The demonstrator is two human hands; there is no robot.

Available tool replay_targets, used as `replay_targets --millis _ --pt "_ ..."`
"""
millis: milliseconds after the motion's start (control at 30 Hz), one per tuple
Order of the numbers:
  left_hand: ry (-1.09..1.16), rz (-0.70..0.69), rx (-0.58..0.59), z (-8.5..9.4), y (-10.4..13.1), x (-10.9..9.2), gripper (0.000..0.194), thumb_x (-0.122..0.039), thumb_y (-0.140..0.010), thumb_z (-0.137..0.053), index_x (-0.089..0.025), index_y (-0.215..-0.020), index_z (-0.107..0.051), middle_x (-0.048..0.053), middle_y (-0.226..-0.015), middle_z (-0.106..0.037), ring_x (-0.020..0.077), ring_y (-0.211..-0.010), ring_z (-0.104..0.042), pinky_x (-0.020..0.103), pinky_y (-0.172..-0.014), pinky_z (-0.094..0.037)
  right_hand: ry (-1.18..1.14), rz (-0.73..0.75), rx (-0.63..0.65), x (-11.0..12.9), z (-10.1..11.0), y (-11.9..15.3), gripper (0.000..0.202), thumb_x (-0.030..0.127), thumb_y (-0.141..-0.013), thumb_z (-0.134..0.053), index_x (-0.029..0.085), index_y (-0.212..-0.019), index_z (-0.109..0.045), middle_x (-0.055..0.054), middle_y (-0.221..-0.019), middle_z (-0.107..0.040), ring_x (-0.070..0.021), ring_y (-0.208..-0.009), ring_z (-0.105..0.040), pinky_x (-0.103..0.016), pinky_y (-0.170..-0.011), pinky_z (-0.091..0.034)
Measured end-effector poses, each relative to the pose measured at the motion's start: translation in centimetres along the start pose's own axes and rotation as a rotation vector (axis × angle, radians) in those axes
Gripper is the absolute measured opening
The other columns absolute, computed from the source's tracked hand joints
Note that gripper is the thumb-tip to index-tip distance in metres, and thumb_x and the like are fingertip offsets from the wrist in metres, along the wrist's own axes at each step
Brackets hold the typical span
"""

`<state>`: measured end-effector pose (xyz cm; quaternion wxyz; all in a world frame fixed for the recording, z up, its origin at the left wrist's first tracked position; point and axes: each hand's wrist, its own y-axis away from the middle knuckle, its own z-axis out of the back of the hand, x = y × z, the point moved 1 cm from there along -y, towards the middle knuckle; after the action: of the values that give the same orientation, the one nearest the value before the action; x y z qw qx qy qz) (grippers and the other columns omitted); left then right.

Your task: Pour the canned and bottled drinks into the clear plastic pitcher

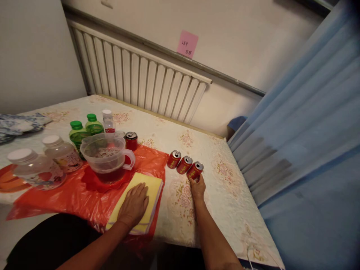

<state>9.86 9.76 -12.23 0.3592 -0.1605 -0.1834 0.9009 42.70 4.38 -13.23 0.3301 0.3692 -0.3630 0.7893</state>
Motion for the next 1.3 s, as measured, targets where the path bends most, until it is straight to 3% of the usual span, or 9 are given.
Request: replay_targets --millis 433,733,1300 --pt "0.03 0.004 -0.004 -0.23 0.1 0.13 0.037 -0.028 -0.091 -0.047 -0.012 -0.122 -0.06 0.018 -0.131 -0.061 0.031 -0.125 -0.053 0.049 -0.105 -0.04 0.02 -0.006 0.016 -0.25 -0.12 -0.3 0.049 0.043 -0.065 -0.065 0.017 -0.107 -0.064 -0.005 -0.087 -0.07 -0.0215 -0.071 -0.058 -0.03 -0.069 -0.044" --pt "0.036 0.015 0.003 -0.05 0.02 0.03 0.036 -0.029 -0.093 -0.045 -0.014 -0.122 -0.06 0.017 -0.131 -0.061 0.0296 -0.125 -0.053 0.049 -0.105 -0.041 0.015 -0.007 0.016 -0.02 -0.15 -0.36 0.058 0.044 -0.065 -0.065 0.015 -0.115 -0.062 -0.009 -0.097 -0.071 -0.0244 -0.079 -0.063 -0.032 -0.072 -0.045" --pt "0.054 0.017 0.0 0.19 0.02 -0.08 0.036 -0.028 -0.091 -0.045 -0.013 -0.12 -0.061 0.017 -0.13 -0.062 0.0307 -0.125 -0.053 0.049 -0.105 -0.04 -0.007 -0.007 0.023 0.69 0.04 -0.15 0.05 0.042 -0.064 -0.067 0.016 -0.107 -0.065 -0.006 -0.092 -0.072 -0.0217 -0.073 -0.06 -0.029 -0.067 -0.045"
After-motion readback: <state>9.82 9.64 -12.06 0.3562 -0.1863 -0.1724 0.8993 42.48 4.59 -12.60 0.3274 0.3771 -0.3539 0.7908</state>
